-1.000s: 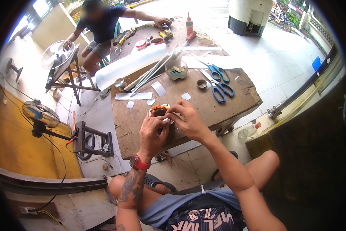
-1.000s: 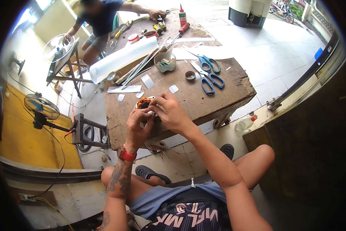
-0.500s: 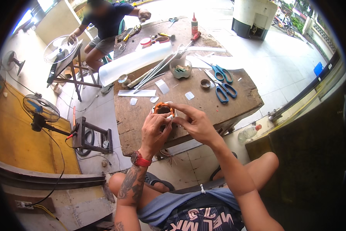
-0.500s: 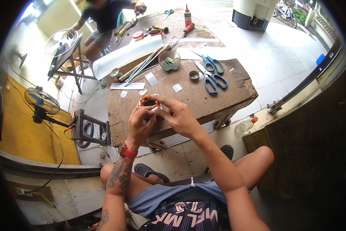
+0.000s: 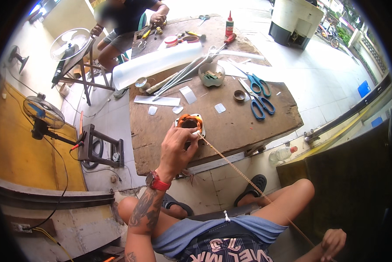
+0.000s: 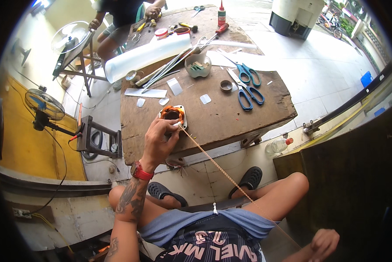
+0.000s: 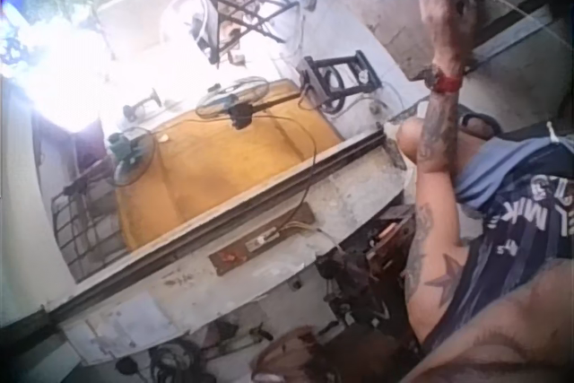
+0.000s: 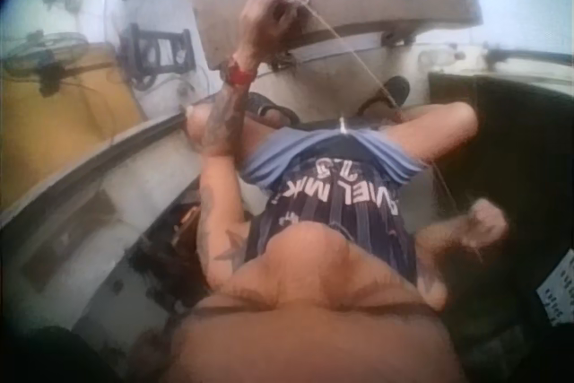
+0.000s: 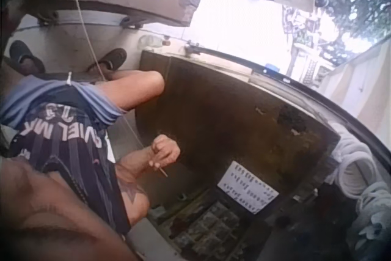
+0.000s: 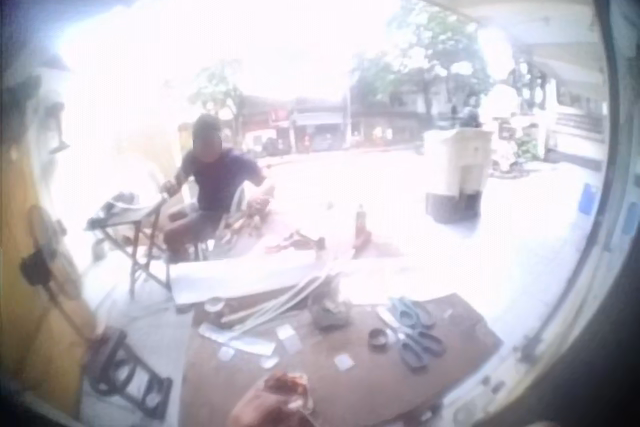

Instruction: The person sits on the floor and uses a soldering iron to join wires on a small orange component. They then wrap the wires with white tubing and secure them with tape.

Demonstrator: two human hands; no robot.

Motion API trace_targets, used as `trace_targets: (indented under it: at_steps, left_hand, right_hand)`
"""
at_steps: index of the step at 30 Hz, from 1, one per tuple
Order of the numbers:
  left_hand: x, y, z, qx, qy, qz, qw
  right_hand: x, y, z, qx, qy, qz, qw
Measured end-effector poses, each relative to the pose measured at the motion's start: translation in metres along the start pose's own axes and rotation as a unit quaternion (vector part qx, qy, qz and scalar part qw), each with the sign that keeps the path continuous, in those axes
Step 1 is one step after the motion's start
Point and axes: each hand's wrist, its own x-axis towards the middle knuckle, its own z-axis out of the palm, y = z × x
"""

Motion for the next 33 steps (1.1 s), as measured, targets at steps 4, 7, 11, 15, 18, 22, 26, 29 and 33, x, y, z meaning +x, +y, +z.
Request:
trace_targets:
  at_steps: [4,7,11,15,18,22,26,29,33]
  left_hand:
    - [0.001,0.001,0.0,0.003,0.005,0.004,1.0]
    - [0.003,0.003,0.0,-0.009,0.005,0.006,1.0]
    - [0.006,0.005,0.003,-0.018,-0.006,0.009,1.0]
    - [0.009,0.007,0.008,-0.025,-0.007,0.009,1.0]
    - [0.012,0.008,0.008,-0.036,-0.02,-0.002,0.999]
    - [0.016,0.012,0.002,-0.04,-0.047,-0.048,0.997]
    - [0.016,0.014,-0.002,-0.061,-0.066,-0.068,0.994]
    - [0.015,0.012,0.0,-0.03,-0.058,-0.025,0.998]
    - [0.012,0.009,0.007,-0.004,-0.028,0.012,1.0]
  right_hand:
    - [0.024,0.045,-0.008,-0.641,0.33,0.378,0.581]
    - [0.105,0.149,-0.028,-0.585,0.281,0.259,0.715]
    - [0.181,0.3,-0.006,-0.674,0.097,0.247,0.69]
    - [0.177,0.334,0.012,-0.613,0.131,0.291,0.723]
    - [0.164,0.31,0.007,-0.561,0.102,0.11,0.814]
    - [0.157,0.282,0.006,-0.197,0.111,0.053,0.973]
    - [0.164,0.288,0.012,-0.16,0.384,0.401,0.816]
    - [0.17,0.296,0.004,-0.24,0.306,0.403,0.828]
    - [0.163,0.312,0.001,-0.311,0.283,0.353,0.836]
